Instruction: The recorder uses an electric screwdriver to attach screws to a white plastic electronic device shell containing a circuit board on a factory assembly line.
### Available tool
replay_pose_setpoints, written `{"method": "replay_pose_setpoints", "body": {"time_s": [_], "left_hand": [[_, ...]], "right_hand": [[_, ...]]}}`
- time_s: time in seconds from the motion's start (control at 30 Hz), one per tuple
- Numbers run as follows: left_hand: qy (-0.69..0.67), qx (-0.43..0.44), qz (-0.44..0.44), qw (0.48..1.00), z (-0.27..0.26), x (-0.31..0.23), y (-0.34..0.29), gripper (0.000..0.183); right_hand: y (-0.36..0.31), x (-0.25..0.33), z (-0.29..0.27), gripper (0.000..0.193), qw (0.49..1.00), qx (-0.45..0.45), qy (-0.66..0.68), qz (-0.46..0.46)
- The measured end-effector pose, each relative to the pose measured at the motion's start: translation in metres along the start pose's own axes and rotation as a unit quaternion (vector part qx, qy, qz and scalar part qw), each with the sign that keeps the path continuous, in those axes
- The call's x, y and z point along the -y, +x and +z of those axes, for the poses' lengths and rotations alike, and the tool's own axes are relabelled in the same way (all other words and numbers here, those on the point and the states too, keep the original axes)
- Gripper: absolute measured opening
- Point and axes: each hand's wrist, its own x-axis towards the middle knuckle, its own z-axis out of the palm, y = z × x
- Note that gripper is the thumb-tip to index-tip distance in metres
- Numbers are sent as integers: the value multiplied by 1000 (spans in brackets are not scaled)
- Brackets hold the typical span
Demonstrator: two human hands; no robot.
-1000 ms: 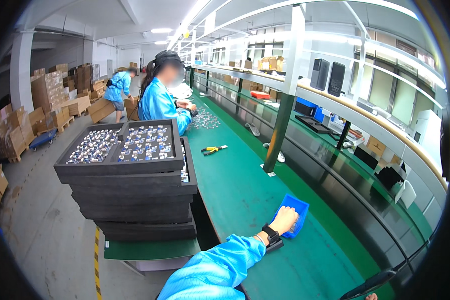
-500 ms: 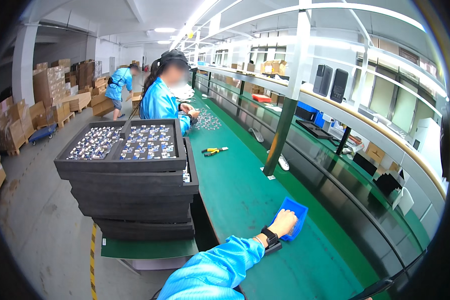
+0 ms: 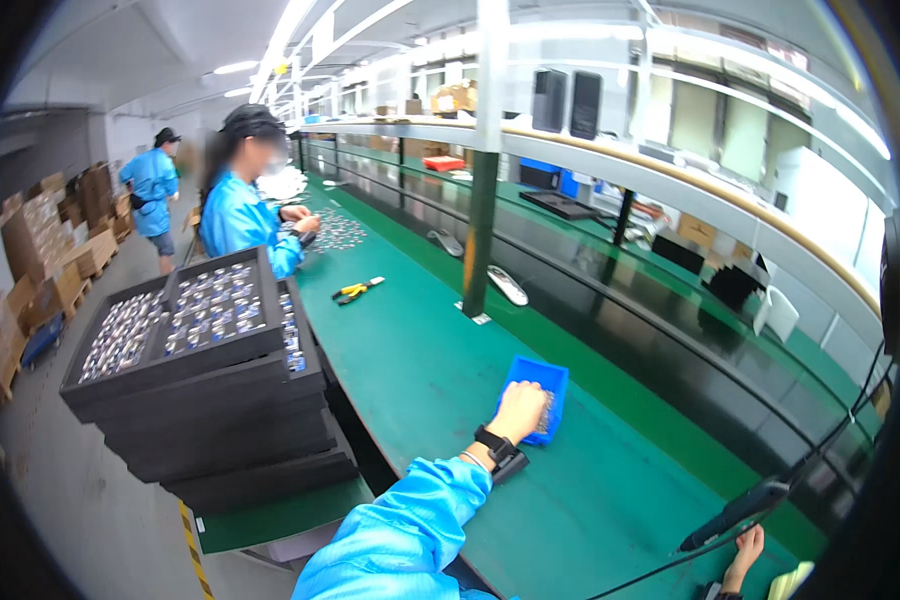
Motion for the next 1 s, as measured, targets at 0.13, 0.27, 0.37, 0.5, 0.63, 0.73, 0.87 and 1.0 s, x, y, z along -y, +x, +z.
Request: {"method": "replay_pose_setpoints", "body": {"time_s": [0.13,0.27,0.37,0.5,0.63,0.73,0.87,1.0], "left_hand": [[-2,-10,0,1000,7,2,0,8],[-5,-12,17,1000,9,-2,3,8],[-15,-30,24,999,9,-1,3,7],[-54,-83,15,995,-7,-2,3,6],[-120,-118,42,985,-48,-4,16,6],[-83,-135,67,985,-87,24,45,10],[-25,-58,46,997,-70,93,93,11],[75,51,34,995,-6,149,135,12]], "right_hand": [[-13,23,13,19,999,-1,31,5],[-22,41,19,20,999,-20,4,31],[-30,60,28,26,996,-48,23,69],[-41,91,55,45,971,34,234,23],[-84,163,96,77,919,223,325,14],[-109,193,111,75,947,253,194,-27],[-122,209,132,85,952,261,136,-81],[-126,214,140,81,973,197,119,17]]}}
